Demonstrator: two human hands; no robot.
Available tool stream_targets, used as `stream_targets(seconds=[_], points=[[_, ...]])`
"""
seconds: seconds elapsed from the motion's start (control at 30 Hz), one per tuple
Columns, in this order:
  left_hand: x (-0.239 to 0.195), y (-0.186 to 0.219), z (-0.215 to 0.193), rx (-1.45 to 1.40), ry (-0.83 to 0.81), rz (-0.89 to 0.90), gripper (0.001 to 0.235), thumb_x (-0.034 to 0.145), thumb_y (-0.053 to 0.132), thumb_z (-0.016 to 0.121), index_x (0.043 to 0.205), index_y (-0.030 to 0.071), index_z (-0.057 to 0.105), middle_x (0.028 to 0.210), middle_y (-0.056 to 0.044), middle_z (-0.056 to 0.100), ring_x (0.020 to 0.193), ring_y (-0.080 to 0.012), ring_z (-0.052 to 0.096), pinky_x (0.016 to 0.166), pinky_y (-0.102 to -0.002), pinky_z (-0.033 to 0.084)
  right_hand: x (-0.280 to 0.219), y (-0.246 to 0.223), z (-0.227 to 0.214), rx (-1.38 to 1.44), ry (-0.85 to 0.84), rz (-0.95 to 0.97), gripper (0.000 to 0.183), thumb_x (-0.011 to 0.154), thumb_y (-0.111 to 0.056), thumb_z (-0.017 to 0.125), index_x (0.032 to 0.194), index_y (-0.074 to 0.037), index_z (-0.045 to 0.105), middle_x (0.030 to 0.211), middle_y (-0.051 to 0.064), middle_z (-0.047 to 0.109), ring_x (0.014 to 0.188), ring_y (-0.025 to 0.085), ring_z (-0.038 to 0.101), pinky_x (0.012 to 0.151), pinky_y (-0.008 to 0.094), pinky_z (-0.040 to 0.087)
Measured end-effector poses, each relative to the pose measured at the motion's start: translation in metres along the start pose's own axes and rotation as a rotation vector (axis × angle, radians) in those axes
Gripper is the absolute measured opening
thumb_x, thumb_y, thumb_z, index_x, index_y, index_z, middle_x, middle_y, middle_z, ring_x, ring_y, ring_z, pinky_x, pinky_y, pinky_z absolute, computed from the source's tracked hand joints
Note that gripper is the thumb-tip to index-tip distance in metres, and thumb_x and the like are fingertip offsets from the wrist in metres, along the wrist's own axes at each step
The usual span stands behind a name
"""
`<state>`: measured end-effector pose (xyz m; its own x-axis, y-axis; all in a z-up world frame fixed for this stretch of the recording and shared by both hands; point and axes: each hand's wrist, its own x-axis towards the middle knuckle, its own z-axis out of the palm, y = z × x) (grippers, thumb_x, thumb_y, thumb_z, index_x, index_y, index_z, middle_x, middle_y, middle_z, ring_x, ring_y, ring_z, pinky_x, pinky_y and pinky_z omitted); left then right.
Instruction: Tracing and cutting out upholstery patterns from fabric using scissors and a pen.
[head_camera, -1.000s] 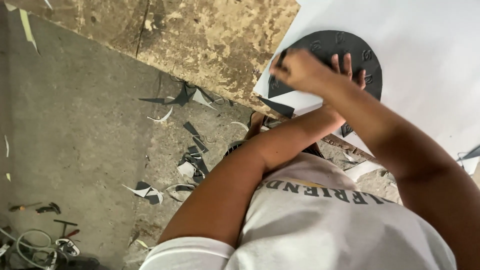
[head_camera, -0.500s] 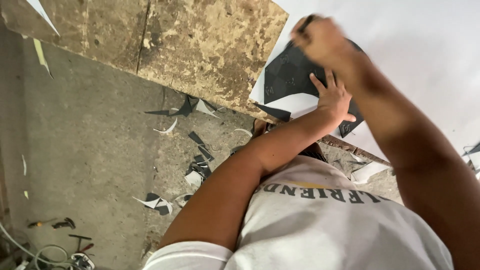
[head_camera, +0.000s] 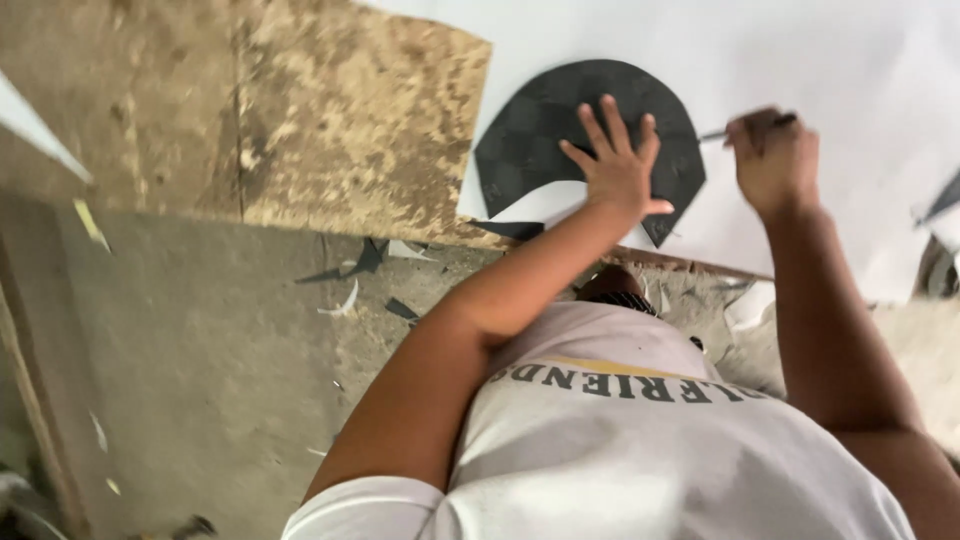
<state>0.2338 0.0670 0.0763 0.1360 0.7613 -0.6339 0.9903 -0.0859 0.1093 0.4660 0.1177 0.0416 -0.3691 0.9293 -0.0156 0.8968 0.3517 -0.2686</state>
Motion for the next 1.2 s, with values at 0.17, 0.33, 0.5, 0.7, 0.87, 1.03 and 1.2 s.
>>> stream_targets(seconds=[0.17,0.33,0.5,0.7,0.87,1.03,1.2], points=[[-0.003,-0.036,-0.011,-0.076,0.284,0.019,0.108,0.072,0.087,0.077,0.147,0.02,0.039,0.156,-0.031,0.023,0.141,-0.0536,0.026,0.102,-0.068,0.041,-0.111,-0.028,-0.02,0.347,0.111,0.325,0.014,0.115,-0.015,0.064,0.108,-0.004,0.069,0.094,0.008,0.077,0.087,0.025,0.074,0.072,0.037,0.053],[0.041,-0.12,-0.016,-0.29,0.431,-0.04,0.11,0.056,0.045,0.106,0.143,0.014,0.047,0.138,-0.016,0.06,0.126,-0.0373,0.057,0.1,-0.057,0.047,-0.16,-0.049,-0.054,0.57,0.271,0.522,0.011,0.115,-0.012,0.052,0.122,-0.006,0.059,0.106,0.014,0.076,0.093,0.028,0.075,0.075,0.039,0.058],[0.097,-0.136,-0.013,-0.213,0.327,0.098,0.089,0.043,0.049,0.104,0.123,0.026,0.071,0.114,-0.014,0.063,0.11,-0.0418,0.068,0.088,-0.054,0.055,-0.18,-0.03,-0.073,0.565,0.458,0.578,0.01,0.118,-0.008,0.055,0.118,-0.012,0.064,0.102,0.013,0.076,0.1,0.034,0.074,0.09,0.042,0.054],[0.088,0.114,-0.114,-0.275,0.698,1.014,0.065,0.059,0.021,0.101,0.119,0.029,0.076,0.105,-0.005,0.074,0.098,-0.0321,0.063,0.085,-0.046,0.045,-0.187,0.022,-0.111,0.56,0.585,0.333,0.014,0.112,0.014,0.043,0.124,0.007,0.04,0.124,0.039,0.064,0.123,0.048,0.065,0.102,0.055,0.056],[0.059,0.208,-0.097,-0.131,0.801,1.208,0.046,0.093,0.009,0.083,0.133,0.014,0.062,0.119,-0.015,0.064,0.087,-0.022,0.061,0.072,-0.037,0.051,-0.211,0.091,-0.078,0.609,0.586,0.551,0.026,0.108,0.01,0.065,0.116,-0.004,0.045,0.117,0.023,0.072,0.1,0.028,0.071,0.084,0.036,0.057],[0.024,0.135,0.013,-0.189,0.618,0.975,0.077,0.095,0.045,0.082,0.154,0.022,0.039,0.152,-0.016,0.047,0.14,-0.0343,0.049,0.117,-0.051,0.051,-0.222,0.092,-0.088,0.664,0.326,0.846,0.021,0.105,0.013,0.059,0.118,0.001,0.048,0.116,0.017,0.067,0.083,0.025,0.076,0.061,0.031,0.061],[0.025,0.096,0.074,0.167,0.481,1.017,0.093,0.07,0.075,0.084,0.148,0.033,0.056,0.153,-0.024,0.044,0.143,-0.0393,0.042,0.111,-0.056,0.043,-0.218,0.132,-0.057,0.541,0.46,0.681,0.021,0.105,-0.001,0.065,0.114,-0.007,0.047,0.118,0.022,0.073,0.107,0.032,0.072,0.084,0.042,0.058]])
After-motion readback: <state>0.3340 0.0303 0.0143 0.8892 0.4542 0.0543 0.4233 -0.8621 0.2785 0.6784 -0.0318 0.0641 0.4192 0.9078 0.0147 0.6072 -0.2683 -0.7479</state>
